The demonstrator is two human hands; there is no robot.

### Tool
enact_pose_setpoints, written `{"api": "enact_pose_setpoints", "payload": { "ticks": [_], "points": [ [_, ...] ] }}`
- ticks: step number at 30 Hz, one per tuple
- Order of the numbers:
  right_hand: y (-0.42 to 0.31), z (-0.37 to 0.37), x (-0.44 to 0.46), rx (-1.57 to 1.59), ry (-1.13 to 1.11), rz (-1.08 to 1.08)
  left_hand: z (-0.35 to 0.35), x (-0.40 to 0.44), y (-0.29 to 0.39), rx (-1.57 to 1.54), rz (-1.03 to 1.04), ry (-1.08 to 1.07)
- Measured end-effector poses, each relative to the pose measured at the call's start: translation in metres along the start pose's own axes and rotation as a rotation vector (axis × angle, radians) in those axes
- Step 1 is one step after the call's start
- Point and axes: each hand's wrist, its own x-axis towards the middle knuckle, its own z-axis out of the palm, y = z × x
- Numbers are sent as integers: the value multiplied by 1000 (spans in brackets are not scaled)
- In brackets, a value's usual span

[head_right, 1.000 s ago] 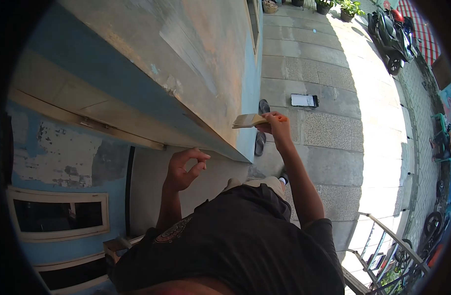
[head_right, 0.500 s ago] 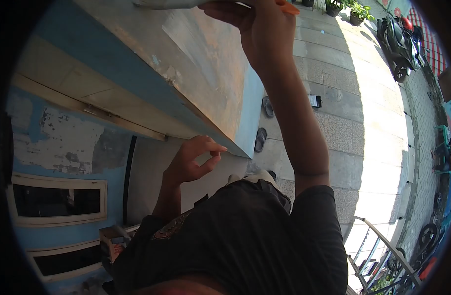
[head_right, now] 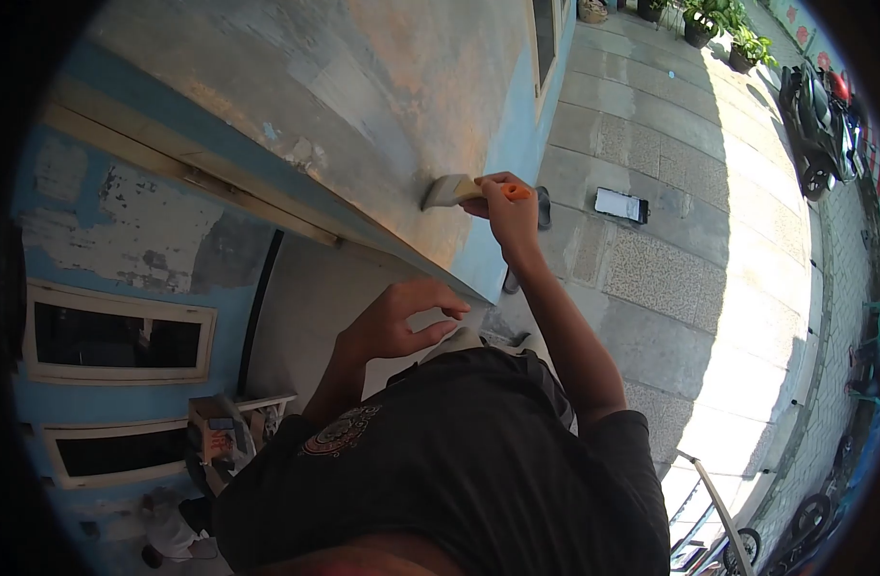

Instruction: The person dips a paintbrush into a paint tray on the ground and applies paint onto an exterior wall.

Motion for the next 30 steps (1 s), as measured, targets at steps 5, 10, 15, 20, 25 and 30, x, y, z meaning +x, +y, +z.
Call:
{"api": "enact_pose_setpoints", "payload": {
  "ticks": [5, 10, 15, 20, 25, 30],
  "points": [
    [-153, 64, 12, 254, -221, -527, 9, 3, 15, -13, -54, 28],
    [-164, 89, 27, 474, -351, -657, 11, 4, 18, 4, -56, 45],
    [-6, 31, 28, 273, -84, -359, 10, 9, 17, 14, -41, 46],
    [159, -59, 13, 71, 178, 90, 11, 10, 11, 21, -70, 22],
    [93, -18, 26, 57, 114, 35, 15, 10, 9, -11, -86, 3],
    [-80, 43, 22, 201, -126, -342, 13, 13, 8, -14, -65, -16]
  ]
}}
